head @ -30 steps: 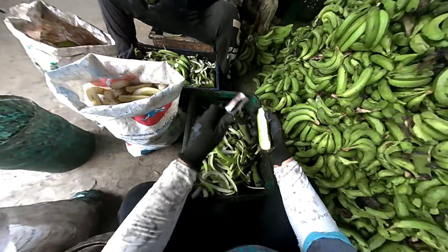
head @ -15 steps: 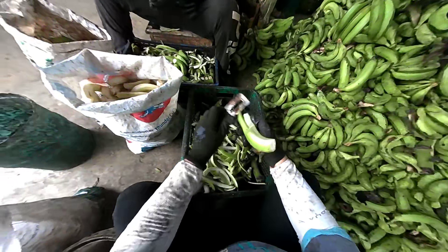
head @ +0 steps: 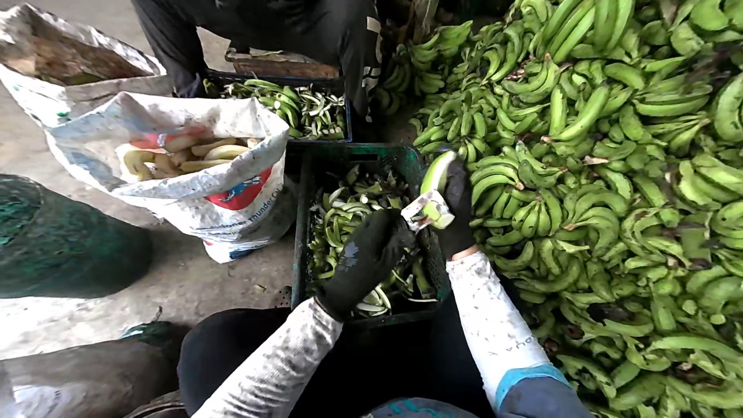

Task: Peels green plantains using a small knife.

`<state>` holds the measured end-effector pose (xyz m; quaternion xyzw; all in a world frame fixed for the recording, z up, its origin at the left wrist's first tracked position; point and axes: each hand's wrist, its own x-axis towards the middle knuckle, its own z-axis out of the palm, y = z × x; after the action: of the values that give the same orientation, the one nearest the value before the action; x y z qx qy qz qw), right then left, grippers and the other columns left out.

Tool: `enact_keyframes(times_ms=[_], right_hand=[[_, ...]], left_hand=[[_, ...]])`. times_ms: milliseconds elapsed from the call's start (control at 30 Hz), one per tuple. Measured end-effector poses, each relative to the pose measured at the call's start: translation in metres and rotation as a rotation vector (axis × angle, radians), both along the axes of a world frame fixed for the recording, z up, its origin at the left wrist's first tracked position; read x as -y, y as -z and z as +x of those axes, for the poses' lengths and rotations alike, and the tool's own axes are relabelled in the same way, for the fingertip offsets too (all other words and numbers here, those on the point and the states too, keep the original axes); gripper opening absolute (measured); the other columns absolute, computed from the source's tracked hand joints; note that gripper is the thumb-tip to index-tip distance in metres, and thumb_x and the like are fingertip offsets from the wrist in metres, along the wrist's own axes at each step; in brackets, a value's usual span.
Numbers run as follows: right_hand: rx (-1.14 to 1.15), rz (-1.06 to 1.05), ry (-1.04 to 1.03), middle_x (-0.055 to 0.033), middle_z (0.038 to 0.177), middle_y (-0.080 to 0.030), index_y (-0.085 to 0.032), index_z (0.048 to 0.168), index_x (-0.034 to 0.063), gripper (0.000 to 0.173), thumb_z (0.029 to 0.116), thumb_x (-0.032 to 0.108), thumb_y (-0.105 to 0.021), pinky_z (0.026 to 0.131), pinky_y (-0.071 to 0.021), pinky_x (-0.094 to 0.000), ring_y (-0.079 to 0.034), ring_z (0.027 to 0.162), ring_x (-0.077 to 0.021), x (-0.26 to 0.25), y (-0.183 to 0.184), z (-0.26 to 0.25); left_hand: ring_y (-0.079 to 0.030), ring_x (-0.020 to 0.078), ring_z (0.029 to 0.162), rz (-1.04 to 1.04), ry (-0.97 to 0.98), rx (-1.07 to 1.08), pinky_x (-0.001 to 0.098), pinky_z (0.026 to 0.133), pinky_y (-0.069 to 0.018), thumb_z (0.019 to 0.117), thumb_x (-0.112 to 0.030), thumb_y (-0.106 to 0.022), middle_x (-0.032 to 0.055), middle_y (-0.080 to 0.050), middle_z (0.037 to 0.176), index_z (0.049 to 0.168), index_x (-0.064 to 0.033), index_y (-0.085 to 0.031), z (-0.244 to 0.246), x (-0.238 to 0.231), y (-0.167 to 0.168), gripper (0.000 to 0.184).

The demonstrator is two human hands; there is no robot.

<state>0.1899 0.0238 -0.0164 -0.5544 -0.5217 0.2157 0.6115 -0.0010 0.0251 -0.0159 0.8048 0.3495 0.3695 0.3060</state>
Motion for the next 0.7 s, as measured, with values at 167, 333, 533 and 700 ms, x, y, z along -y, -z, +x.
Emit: enact_keyframes(times_ms=[167, 333, 533, 700], right_hand=[[-0.133, -0.464, -0.342, -0.0041, 0.107, -0.065, -0.059, 0.133, 0.0126, 0.028, 0.1072, 0.016, -0.048, 0.070, -0.0530, -0.0253, -0.061, 0.085, -0.0076, 0.026, -0.010, -0.012], [-0.604, -0.394, -0.340, 0.0002, 0.107, -0.069, -0.059, 0.132, 0.0224, 0.036, 0.1041, 0.043, -0.049, 0.072, -0.0586, -0.0278, -0.067, 0.087, -0.0097, 0.004, -0.010, -0.009], [-0.578, -0.158, -0.093, 0.0031, 0.105, -0.065, -0.058, 0.127, 0.0254, 0.035, 0.1039, 0.050, -0.048, 0.074, -0.0572, -0.0317, -0.064, 0.090, -0.0086, 0.007, 0.003, -0.012], [-0.440, -0.178, 0.029, -0.0018, 0.117, -0.062, -0.053, 0.135, 0.0224, 0.041, 0.1054, 0.049, -0.044, 0.082, -0.0554, -0.0406, -0.061, 0.102, -0.0145, 0.012, -0.002, -0.014]], left_hand=[[-0.067, 0.0245, 0.093, -0.045, -0.214, -0.017, 0.0489, 0.082, -0.0569, 0.1054, -0.041, -0.054, 0.0139, -0.067, 0.109, 0.130, -0.0076, -0.059, -0.025, -0.044, 0.005, 0.042], [-0.064, 0.0190, 0.082, -0.053, -0.198, 0.005, 0.0431, 0.072, -0.0557, 0.1061, -0.046, -0.048, 0.0096, -0.065, 0.101, 0.128, -0.0100, -0.060, -0.029, -0.037, -0.003, 0.043], [-0.065, 0.0250, 0.089, 0.187, -0.096, -0.050, 0.0459, 0.078, -0.0565, 0.1014, -0.043, -0.056, 0.0137, -0.065, 0.105, 0.134, -0.0039, -0.060, -0.003, -0.011, 0.017, 0.051], [-0.065, 0.0318, 0.091, 0.214, -0.128, -0.119, 0.0499, 0.080, -0.0555, 0.0976, -0.035, -0.064, 0.0169, -0.064, 0.104, 0.130, -0.0024, -0.061, -0.001, -0.008, 0.014, 0.046]])
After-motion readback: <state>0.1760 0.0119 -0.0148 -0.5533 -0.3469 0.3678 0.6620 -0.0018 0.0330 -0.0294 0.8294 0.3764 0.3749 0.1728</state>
